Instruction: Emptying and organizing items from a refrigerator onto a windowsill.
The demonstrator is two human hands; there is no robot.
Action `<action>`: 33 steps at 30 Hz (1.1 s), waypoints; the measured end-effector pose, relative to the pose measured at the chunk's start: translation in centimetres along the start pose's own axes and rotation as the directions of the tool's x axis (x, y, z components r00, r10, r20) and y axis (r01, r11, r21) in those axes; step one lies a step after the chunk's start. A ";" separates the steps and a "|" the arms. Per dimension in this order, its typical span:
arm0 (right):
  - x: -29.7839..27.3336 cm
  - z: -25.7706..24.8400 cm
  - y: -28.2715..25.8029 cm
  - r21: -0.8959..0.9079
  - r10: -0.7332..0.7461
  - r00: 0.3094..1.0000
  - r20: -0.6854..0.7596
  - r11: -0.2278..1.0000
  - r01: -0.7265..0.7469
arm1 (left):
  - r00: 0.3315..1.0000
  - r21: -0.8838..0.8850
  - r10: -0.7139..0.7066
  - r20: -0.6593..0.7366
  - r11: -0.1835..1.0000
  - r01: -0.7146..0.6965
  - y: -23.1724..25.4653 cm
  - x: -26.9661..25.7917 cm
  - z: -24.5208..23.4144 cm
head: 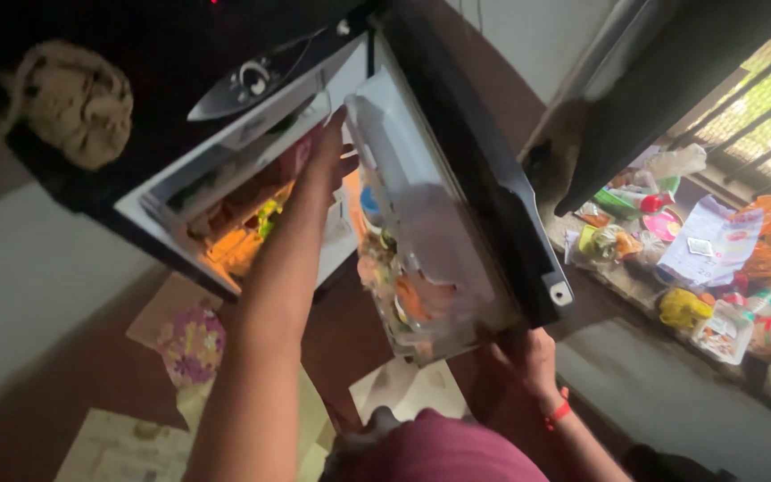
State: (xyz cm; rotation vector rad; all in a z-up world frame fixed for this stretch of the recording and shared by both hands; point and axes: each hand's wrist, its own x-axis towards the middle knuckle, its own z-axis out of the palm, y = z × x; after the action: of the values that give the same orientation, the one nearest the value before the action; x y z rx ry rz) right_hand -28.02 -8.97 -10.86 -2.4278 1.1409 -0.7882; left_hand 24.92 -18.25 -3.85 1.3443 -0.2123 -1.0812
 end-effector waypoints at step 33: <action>-0.9 -1.5 -0.7 0.128 0.028 0.999 0.041 0.991 -0.033 | 0.988 -0.160 0.118 -0.100 0.978 -0.133 3.1 1.4 2.1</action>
State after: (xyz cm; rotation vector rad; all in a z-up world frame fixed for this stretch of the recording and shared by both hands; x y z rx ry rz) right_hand -29.01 -7.96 -9.61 -2.3045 1.0759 -0.7767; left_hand 25.75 -21.15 -1.23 1.2107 -0.1352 -0.9099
